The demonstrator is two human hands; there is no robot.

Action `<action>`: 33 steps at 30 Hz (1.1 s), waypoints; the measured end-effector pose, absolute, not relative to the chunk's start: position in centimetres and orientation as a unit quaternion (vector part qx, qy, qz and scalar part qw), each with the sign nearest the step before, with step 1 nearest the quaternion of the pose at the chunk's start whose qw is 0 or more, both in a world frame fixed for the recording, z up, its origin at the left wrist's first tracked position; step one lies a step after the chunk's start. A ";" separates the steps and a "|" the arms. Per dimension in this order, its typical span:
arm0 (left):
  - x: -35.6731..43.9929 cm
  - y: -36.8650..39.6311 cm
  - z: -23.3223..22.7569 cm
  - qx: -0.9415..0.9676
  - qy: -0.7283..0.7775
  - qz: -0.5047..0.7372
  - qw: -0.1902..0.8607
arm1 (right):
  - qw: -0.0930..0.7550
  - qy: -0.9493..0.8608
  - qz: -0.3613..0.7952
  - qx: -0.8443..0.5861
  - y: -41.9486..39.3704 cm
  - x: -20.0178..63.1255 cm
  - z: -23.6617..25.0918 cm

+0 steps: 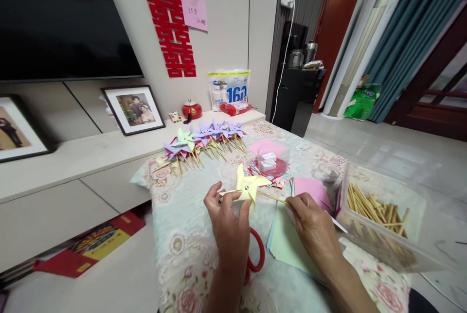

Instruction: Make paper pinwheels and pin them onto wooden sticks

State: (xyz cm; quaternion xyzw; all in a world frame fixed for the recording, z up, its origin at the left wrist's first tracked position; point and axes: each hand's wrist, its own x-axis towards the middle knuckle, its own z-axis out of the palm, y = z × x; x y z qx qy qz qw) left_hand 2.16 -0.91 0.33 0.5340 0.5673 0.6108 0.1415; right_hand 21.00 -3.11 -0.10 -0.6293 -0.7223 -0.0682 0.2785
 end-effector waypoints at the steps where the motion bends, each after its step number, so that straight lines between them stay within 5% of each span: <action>1: 2.1 -0.9 0.3 0.533 0.566 0.611 0.147 | 0.281 -0.722 -0.067 -0.628 -3.1 21.0 -0.1; 20: 2.1 -0.7 0.4 0.488 0.580 0.617 0.211 | 0.239 -0.726 -0.056 -0.642 -3.4 20.4 -0.2; 26: 2.8 -1.0 0.1 0.448 0.557 0.685 0.139 | 0.343 -0.713 -0.015 -0.612 -3.2 20.7 -0.7; 33: 5.2 -1.3 -0.9 0.479 0.488 0.589 0.431 | 0.423 -0.724 0.057 -0.542 -3.2 19.7 -0.8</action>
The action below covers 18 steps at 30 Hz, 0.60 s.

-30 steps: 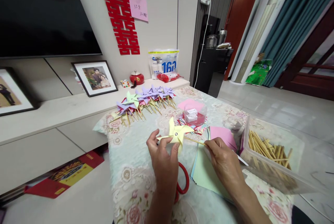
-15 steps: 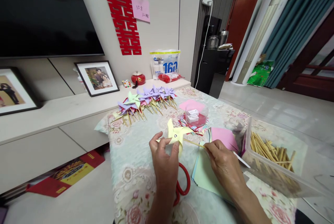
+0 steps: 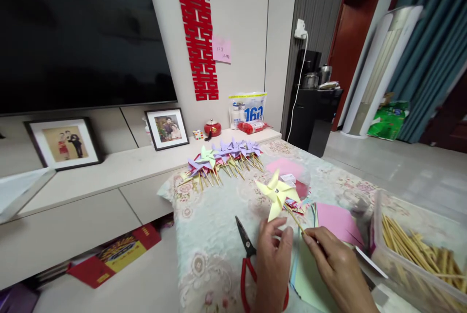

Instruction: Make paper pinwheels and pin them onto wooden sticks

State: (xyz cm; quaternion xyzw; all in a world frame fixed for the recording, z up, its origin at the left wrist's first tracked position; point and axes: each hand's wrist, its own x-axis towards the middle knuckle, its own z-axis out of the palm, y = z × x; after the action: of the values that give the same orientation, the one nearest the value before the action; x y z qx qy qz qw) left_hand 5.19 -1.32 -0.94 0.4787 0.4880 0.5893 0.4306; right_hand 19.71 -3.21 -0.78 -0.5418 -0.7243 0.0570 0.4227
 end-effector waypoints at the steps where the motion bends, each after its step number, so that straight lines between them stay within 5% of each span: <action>1: 5.4 -1.3 -1.0 0.475 0.470 0.584 0.460 | 0.421 -0.731 0.070 -0.532 -3.3 19.4 -0.8; 11: 4.1 -0.2 -1.3 0.411 0.459 0.614 0.493 | 0.350 -0.756 0.163 -0.529 -2.5 17.9 -1.0; 18: 4.0 0.6 -1.7 0.292 0.459 0.655 0.524 | 0.353 -0.731 0.204 -0.547 3.0 14.2 4.1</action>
State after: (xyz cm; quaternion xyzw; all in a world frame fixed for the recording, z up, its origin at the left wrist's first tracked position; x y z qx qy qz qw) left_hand 3.96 0.61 -1.72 0.2923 0.4593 0.6551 0.5239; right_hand 14.17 2.97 4.14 -0.5469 -0.7311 0.2040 0.3533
